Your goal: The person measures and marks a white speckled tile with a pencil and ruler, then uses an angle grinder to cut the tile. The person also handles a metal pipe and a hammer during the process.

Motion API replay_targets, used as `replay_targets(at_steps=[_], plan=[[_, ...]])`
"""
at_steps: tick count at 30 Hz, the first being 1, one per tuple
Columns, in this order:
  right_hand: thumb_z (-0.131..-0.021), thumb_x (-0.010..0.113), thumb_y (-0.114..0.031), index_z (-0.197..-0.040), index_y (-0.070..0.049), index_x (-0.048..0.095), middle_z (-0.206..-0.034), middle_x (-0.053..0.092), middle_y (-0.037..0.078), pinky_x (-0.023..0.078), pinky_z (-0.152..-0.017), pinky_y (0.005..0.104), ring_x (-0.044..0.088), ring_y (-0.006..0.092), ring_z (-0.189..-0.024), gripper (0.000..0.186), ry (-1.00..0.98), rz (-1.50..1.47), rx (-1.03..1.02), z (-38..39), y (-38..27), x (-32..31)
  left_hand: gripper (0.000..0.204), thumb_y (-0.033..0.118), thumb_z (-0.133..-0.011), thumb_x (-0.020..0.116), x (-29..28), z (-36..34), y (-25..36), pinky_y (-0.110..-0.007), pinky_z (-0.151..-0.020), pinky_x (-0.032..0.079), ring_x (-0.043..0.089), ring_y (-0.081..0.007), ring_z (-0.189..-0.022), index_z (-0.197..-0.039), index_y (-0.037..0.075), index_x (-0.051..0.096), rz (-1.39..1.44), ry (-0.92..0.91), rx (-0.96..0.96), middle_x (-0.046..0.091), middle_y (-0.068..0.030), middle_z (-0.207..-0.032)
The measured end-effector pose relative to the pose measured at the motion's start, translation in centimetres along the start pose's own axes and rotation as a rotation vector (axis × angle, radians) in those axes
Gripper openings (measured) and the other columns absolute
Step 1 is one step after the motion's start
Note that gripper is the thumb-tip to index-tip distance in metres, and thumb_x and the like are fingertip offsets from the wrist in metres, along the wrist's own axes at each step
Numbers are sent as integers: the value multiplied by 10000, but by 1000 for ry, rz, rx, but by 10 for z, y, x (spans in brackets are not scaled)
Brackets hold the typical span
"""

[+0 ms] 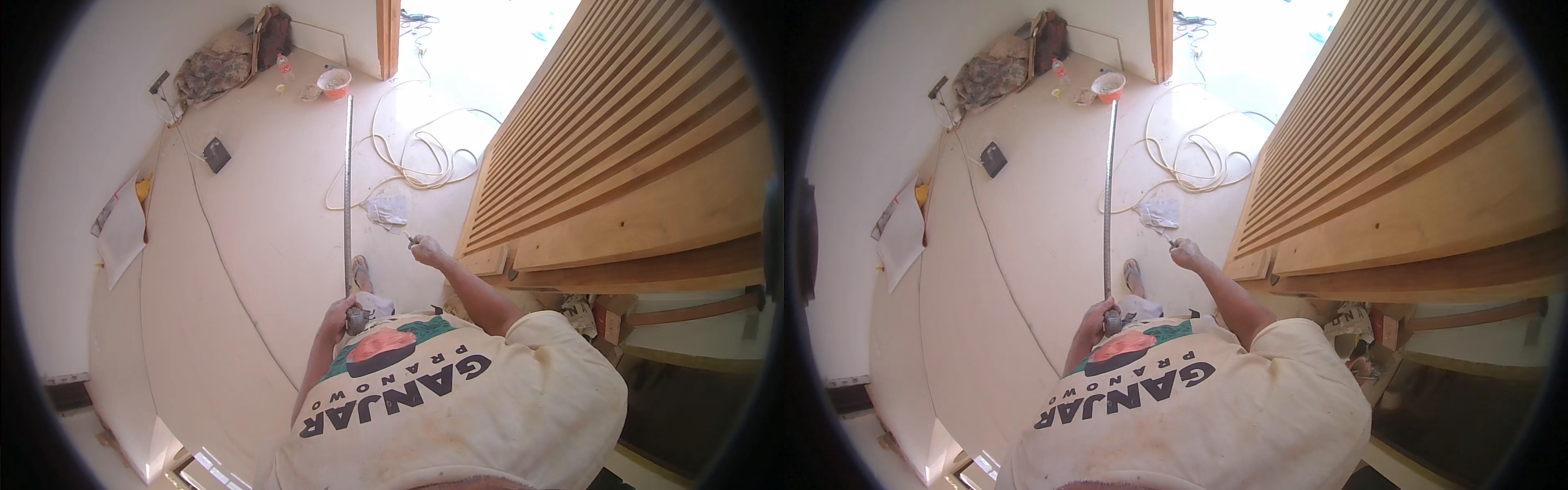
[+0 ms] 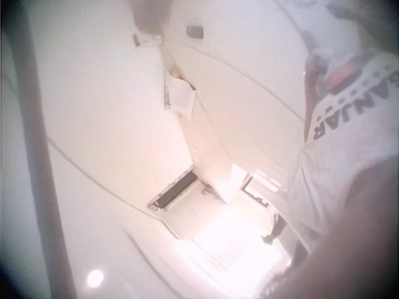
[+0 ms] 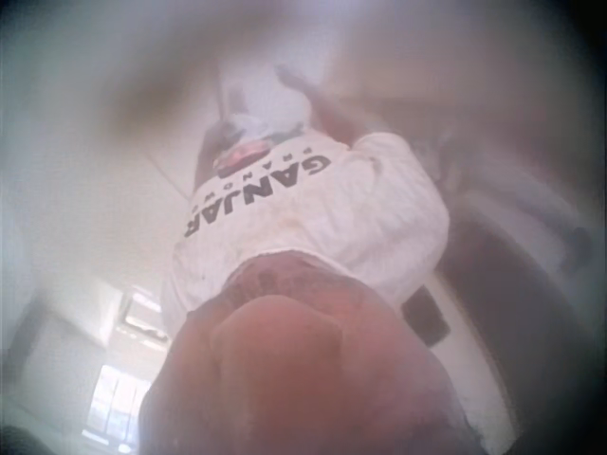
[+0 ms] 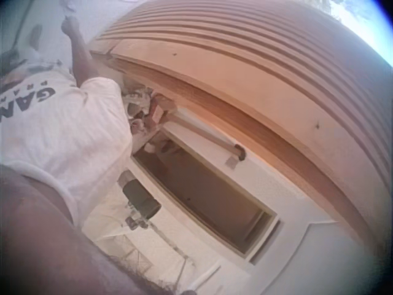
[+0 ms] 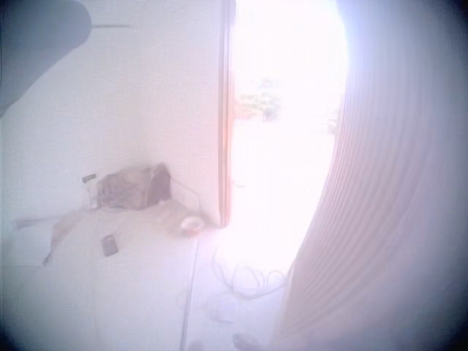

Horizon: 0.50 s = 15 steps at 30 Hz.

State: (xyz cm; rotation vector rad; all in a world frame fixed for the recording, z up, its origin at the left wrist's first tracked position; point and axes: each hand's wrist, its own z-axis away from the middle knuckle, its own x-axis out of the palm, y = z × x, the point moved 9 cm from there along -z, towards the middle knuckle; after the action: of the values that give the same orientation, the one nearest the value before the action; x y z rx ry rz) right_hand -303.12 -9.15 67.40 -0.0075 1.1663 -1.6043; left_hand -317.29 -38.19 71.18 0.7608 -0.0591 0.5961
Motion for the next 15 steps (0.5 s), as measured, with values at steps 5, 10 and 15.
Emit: replay_targets(at_steps=[5, 10, 15], plan=[[-873, 488, -65, -1017, -3, 625, -722, 569, 36, 453, -538, 293, 565, 140, -623, 208, 5, -437, 105, -68, -56, -40, 383, 337, -1040, 502, 3, -74, 130, -288, -608, 472, 570, -124, -657, -850, 42, 656, -147, -84, -30, 620, -39, -771], [-872, 487, -27, -986, -4, 587, -725, 561, 34, 443, -526, 275, 546, 129, -607, 154, 61, -816, 71, -134, -89, -111, 395, 362, -1046, 491, 38, -157, 238, -267, -560, 441, 533, -98, -609, -851, 58, 649, -296, -260, -43, 584, 4, -718], [-863, 473, -3, -948, -23, 561, -719, 548, 21, 425, -516, 275, 499, 117, -573, 124, 116, -1084, 63, -199, -130, -189, 393, 360, -1039, 509, 70, -240, 322, -271, -554, 434, 523, -91, -596, -841, 57, 661, -348, -312, -85, 588, 7, -709]])
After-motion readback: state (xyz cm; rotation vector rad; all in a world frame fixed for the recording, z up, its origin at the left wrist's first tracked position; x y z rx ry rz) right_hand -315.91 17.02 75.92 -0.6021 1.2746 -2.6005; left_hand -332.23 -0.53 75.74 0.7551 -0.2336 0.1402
